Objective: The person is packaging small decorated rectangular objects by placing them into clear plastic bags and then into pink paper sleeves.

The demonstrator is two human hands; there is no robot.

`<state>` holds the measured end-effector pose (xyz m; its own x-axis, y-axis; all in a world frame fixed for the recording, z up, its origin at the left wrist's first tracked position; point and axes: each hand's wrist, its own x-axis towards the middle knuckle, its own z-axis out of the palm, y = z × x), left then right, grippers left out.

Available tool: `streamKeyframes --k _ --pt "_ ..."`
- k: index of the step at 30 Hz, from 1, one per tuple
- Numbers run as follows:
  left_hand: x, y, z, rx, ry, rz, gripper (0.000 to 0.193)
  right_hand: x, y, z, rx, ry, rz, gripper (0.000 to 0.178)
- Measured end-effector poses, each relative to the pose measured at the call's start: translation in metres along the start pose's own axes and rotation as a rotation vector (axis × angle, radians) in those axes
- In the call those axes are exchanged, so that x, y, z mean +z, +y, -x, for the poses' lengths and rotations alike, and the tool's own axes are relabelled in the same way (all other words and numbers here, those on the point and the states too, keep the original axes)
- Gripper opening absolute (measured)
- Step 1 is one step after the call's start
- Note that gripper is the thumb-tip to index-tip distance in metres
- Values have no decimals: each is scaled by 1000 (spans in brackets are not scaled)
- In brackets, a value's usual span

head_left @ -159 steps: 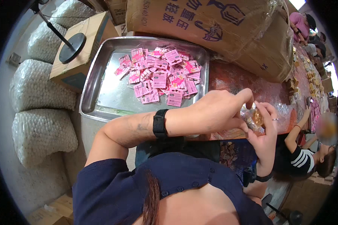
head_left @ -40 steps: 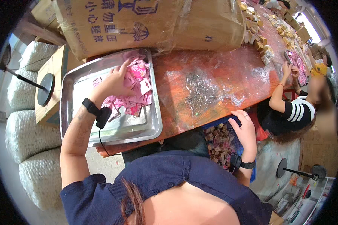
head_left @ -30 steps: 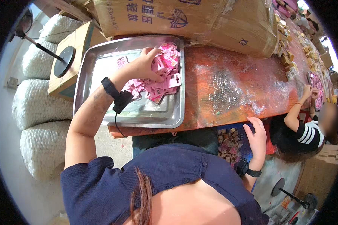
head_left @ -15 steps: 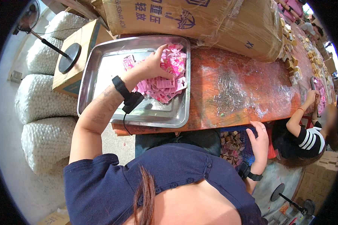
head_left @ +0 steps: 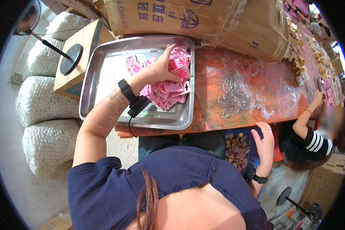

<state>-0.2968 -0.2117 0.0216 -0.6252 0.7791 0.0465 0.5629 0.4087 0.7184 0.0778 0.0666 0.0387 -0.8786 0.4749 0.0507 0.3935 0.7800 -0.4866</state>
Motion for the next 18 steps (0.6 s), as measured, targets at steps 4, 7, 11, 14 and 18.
streamKeyframes --k 4,7,11,14,18 --pt "-13 15 9 -22 -109 30 115 1 1 0 -2 7 -3 31" --pt "-16 17 18 -67 -145 57 103 0 0 0 2 8 -3 31" --pt "-17 14 32 104 -97 36 94 1 3 -1 -27 21 -4 31" --pt "-22 25 40 101 -148 47 92 1 2 -1 -19 0 -13 31" --pt "-31 31 48 30 -266 100 83 0 0 -2 -19 0 3 31"
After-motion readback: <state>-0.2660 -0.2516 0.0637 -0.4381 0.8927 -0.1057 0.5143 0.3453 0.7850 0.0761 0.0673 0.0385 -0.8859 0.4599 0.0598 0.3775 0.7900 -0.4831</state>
